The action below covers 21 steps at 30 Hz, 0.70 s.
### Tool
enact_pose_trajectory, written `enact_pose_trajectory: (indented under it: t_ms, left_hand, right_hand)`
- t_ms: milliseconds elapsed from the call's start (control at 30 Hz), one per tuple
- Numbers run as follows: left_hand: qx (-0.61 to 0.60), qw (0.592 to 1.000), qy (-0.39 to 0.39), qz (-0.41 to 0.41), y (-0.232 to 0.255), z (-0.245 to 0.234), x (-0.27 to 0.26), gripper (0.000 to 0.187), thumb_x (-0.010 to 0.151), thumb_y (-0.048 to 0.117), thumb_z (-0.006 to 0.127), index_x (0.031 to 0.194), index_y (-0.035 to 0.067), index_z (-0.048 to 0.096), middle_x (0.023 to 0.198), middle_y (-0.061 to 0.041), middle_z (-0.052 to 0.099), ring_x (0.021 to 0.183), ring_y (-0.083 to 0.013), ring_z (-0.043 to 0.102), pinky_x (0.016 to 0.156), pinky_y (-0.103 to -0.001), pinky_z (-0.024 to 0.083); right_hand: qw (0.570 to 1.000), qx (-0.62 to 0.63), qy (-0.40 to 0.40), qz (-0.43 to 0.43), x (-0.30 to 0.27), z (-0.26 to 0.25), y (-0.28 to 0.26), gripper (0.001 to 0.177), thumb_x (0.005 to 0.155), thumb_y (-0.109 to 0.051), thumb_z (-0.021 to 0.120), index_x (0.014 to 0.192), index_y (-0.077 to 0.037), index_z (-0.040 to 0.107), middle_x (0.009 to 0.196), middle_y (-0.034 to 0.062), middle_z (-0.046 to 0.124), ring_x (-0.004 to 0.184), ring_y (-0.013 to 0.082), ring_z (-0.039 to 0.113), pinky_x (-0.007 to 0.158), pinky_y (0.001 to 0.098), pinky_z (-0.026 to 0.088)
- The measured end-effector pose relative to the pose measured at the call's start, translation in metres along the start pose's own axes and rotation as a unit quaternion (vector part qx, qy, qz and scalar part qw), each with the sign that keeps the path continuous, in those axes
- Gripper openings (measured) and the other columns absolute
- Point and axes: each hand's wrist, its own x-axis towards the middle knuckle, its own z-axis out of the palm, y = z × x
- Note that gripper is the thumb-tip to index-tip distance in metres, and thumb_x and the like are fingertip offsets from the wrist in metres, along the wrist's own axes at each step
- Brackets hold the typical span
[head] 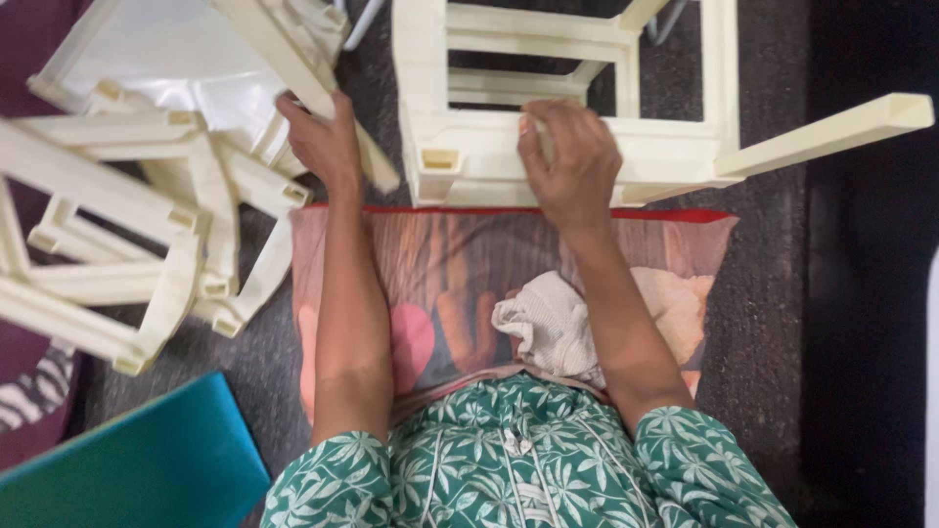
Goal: The person assembles cream-colored plastic frames by hand, inserting short connector pieces into the corners of rectangular frames and stacking them. The person handles multiple frames and connectors, aligning and pressing them together to form larger structures.
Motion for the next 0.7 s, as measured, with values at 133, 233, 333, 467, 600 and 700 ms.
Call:
enact_pose_trajectory:
  t_ms: [133, 233, 333, 467, 600, 700]
  left_hand:
    - [-0.425, 0.905, 0.033, -0.008, 0.065, -0.079, -0.01, 0.048, 0.095, 0.005, 0.074, 0.134, 0.0, 0.047, 0.109, -0.017, 0.068, 0.099, -0.0263, 0.071, 0.092, -0.04, 0.057]
    - [-0.52, 0.851, -0.031, -0.064, 0.112, -0.13, -0.045, 0.04, 0.095, -0.002, 0.072, 0.127, 0.001, 0.048, 0.103, -0.016, 0.07, 0.084, -0.0225, 0.072, 0.078, -0.037, 0.063]
    - [-0.564, 0.818, -0.092, -0.065, 0.151, -0.166, -0.083, 0.042, 0.097, -0.002, 0.072, 0.129, 0.003, 0.046, 0.101, -0.018, 0.069, 0.076, -0.0229, 0.071, 0.071, -0.034, 0.06]
    - [-0.633, 0.75, -0.16, -0.103, 0.168, -0.19, -0.106, 0.035, 0.103, 0.01, 0.067, 0.129, 0.001, 0.046, 0.103, -0.019, 0.07, 0.085, -0.0255, 0.071, 0.079, -0.04, 0.062]
    - [-0.664, 0.721, -0.181, -0.084, 0.158, -0.2, -0.101, 0.036, 0.109, 0.029, 0.062, 0.127, 0.0, 0.051, 0.097, -0.017, 0.068, 0.084, -0.0247, 0.069, 0.078, -0.041, 0.06]
    - [-0.666, 0.743, -0.038, -0.049, 0.149, -0.221, -0.073, 0.043, 0.109, 0.039, 0.058, 0.126, -0.001, 0.054, 0.094, -0.013, 0.066, 0.087, -0.0218, 0.067, 0.082, -0.037, 0.058]
  right_hand:
    - [0.994, 0.102, 0.024, 0.024, -0.01, -0.011, -0.018, 0.024, 0.107, -0.023, 0.068, 0.119, -0.003, 0.071, 0.115, 0.0153, 0.074, 0.107, 0.0315, 0.071, 0.094, 0.0435, 0.056]
    - [0.983, 0.18, -0.015, -0.024, -0.03, -0.018, -0.047, 0.031, 0.105, -0.025, 0.071, 0.126, -0.003, 0.067, 0.12, 0.0172, 0.072, 0.112, 0.0336, 0.07, 0.098, 0.0435, 0.056]
    - [0.971, 0.185, -0.134, -0.068, -0.051, -0.012, -0.076, 0.051, 0.097, -0.032, 0.074, 0.136, -0.002, 0.061, 0.124, 0.0206, 0.068, 0.111, 0.0359, 0.068, 0.094, 0.0418, 0.054]
    - [0.877, 0.41, -0.25, 0.003, -0.072, 0.004, -0.099, 0.046, 0.109, -0.031, 0.063, 0.142, -0.001, 0.054, 0.128, 0.0177, 0.068, 0.114, 0.0271, 0.071, 0.097, 0.0364, 0.056]
    - [0.848, 0.418, -0.316, 0.08, -0.107, 0.005, -0.085, 0.042, 0.108, -0.031, 0.058, 0.137, 0.0, 0.056, 0.113, 0.0146, 0.07, 0.1, 0.0207, 0.072, 0.088, 0.0332, 0.057]
    - [0.863, 0.369, -0.333, 0.088, -0.132, -0.004, -0.058, 0.04, 0.106, -0.028, 0.059, 0.134, -0.001, 0.057, 0.107, 0.0107, 0.073, 0.097, 0.0183, 0.074, 0.084, 0.032, 0.057]
